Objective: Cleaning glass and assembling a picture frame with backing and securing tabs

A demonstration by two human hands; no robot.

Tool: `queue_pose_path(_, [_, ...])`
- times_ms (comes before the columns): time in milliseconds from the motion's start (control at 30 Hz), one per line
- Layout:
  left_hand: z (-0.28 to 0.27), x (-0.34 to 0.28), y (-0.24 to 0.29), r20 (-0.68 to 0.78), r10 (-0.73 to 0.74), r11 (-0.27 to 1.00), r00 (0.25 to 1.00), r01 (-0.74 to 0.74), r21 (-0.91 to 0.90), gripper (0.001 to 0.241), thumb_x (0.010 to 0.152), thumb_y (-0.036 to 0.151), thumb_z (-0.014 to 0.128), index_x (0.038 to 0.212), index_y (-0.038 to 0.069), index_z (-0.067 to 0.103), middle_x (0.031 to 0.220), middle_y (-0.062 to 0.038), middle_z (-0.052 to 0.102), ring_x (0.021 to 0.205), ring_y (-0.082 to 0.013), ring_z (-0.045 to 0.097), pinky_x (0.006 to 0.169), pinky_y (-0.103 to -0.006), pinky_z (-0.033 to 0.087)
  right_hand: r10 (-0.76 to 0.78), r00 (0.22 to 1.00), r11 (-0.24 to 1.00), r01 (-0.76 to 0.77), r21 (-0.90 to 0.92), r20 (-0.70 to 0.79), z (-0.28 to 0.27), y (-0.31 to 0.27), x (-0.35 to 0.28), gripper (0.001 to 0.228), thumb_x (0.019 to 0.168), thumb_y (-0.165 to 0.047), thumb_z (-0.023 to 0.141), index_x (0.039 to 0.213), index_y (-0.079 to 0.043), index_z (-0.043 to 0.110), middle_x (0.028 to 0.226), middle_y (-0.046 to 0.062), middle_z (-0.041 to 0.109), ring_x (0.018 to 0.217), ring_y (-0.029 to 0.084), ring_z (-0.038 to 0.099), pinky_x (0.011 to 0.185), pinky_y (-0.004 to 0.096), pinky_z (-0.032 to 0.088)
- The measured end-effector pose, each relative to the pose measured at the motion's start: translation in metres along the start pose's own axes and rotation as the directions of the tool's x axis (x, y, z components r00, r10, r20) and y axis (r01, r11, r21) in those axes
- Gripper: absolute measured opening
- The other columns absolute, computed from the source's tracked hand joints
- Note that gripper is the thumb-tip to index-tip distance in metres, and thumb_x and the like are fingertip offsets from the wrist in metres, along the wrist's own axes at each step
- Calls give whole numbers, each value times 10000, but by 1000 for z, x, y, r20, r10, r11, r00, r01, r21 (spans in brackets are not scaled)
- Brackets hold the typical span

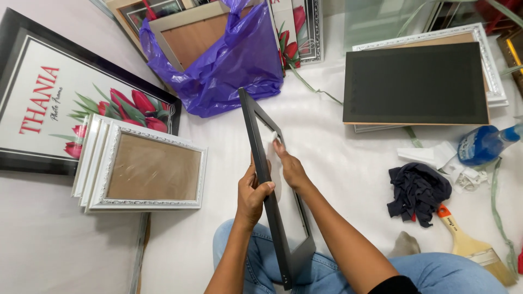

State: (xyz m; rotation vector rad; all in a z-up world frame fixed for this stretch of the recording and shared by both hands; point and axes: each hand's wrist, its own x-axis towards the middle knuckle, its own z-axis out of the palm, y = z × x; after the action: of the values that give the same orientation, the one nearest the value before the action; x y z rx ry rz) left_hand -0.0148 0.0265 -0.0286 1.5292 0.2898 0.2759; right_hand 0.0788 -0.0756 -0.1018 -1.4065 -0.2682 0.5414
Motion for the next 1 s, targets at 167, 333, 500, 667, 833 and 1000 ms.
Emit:
queue_pose_path(167, [14,-10,28,-1,3,1000,1000,-3,7,408,657,264,736,1002,59,660,774,-12,575,692,-107,539,609,-265,494,127,992,992,-127,1,8,1,-18,-14,747,1072,-586,216,1560,-51,398,1607,221,341,1526,344,259,1274,484,181])
queue_pose_path(333, [-11,6,-44,27,26,999,999,-27,20,708,679,249,728,1340,17,628,1340,-139,652,1027,-156,620,845,-307,534,-108,991,985,97,143,74,10,-66,-65,638,1115,-440,180,1579,-23,313,1665,189,212,1547,340,149,1276,478,122])
queue_pose_path(500, [-5,-4,-13,23,35,999,999,-35,19,785,691,301,712,1404,0,581,1616,-167,423,1223,-219,574,992,-360,502,198,978,979,-194,-66,61,-9,37,-89,702,1104,-524,194,1610,-43,276,1656,198,226,1551,331,194,1290,479,127])
queue_pose_path(667, [-5,3,-48,44,48,999,998,-49,19,777,715,290,702,1425,10,561,1641,-169,374,1289,-253,553,1018,-382,491,43,996,982,-57,181,78,9,-58,-136,617,1112,-397,154,1588,-31,297,1664,167,226,1545,318,156,1269,467,129])
queue_pose_path(833, [-15,9,-65,65,46,999,997,-46,5,877,722,292,692,1534,49,467,1638,-130,388,1251,-215,570,1004,-375,499,136,985,990,-138,14,101,-5,7,-173,630,1107,-422,145,1594,-56,306,1667,168,250,1547,322,173,1274,462,135])
queue_pose_path(1000, [1,2,-16,95,43,998,994,-48,44,952,740,292,667,1613,110,333,1539,-120,497,1204,-205,586,988,-356,525,451,890,893,-450,-26,68,-8,-3,-178,904,1046,-699,226,1569,30,336,1623,273,299,1540,371,234,1273,516,142])
